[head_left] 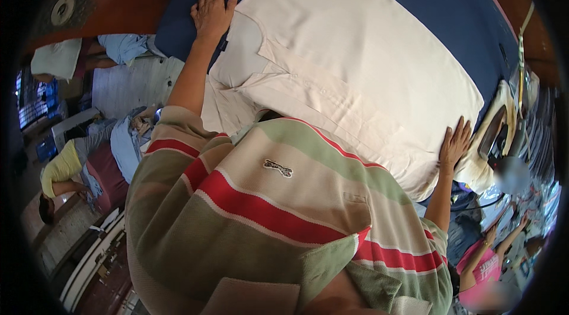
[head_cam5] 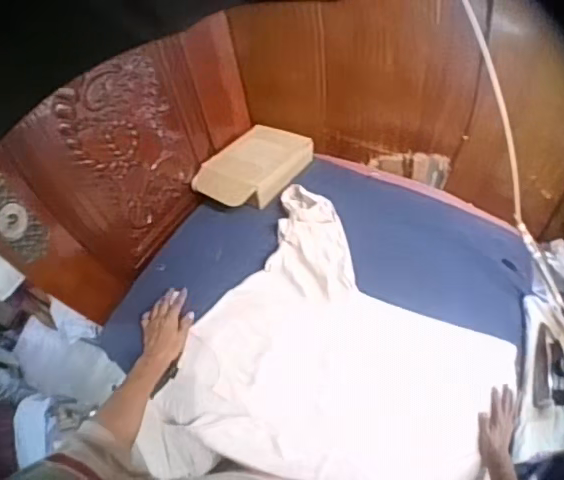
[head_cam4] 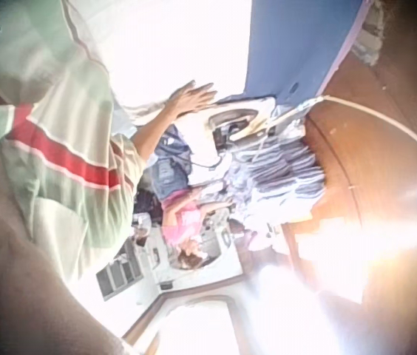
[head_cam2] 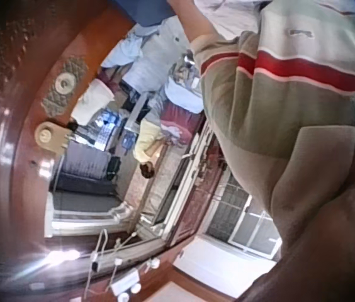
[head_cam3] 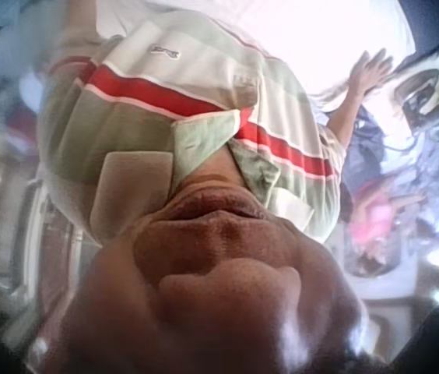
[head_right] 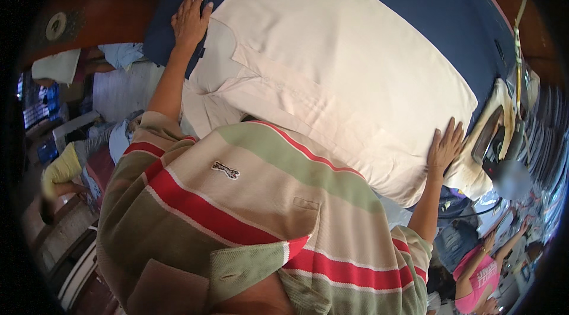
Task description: The person irons a shirt on a padded board, smoothing out the fabric with their hands and pressing the iron over the collar, sleeves, and body of the garment.
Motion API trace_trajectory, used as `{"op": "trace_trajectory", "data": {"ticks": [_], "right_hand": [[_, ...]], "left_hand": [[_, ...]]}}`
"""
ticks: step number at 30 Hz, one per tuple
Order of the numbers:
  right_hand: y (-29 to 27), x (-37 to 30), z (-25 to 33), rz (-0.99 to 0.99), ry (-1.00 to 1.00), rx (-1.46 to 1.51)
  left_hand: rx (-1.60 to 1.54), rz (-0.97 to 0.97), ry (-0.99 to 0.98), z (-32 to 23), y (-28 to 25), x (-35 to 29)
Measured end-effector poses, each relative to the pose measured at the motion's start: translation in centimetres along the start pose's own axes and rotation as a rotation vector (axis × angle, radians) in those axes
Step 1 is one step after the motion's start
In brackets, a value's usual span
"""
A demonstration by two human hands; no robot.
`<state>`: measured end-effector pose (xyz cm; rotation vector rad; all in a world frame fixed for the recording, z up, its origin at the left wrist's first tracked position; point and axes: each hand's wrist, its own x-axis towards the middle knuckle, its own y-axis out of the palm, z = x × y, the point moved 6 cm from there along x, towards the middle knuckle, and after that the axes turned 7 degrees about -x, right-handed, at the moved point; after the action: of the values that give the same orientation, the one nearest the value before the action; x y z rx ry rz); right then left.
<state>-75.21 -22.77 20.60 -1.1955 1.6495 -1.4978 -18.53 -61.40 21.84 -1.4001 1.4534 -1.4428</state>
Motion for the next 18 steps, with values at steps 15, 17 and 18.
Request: {"op": "trace_trajectory", "data": {"ticks": [15,17,18], "right_hand": [[0.7,11.7,-3.0,-0.086,-0.088,0.065],[2.6,12.7,-4.3,0.227,0.159,0.310],[1.7,12.5,-2.8,0.209,0.195,0.424]], "left_hand": [[-0.257,0.215,0.119,-10.8,3.8,8.6],[-0.302,0.373,0.131,-12.4,6.6,10.8],[-0.279,0.446,0.114,-12.8,7.0,12.2]]}}
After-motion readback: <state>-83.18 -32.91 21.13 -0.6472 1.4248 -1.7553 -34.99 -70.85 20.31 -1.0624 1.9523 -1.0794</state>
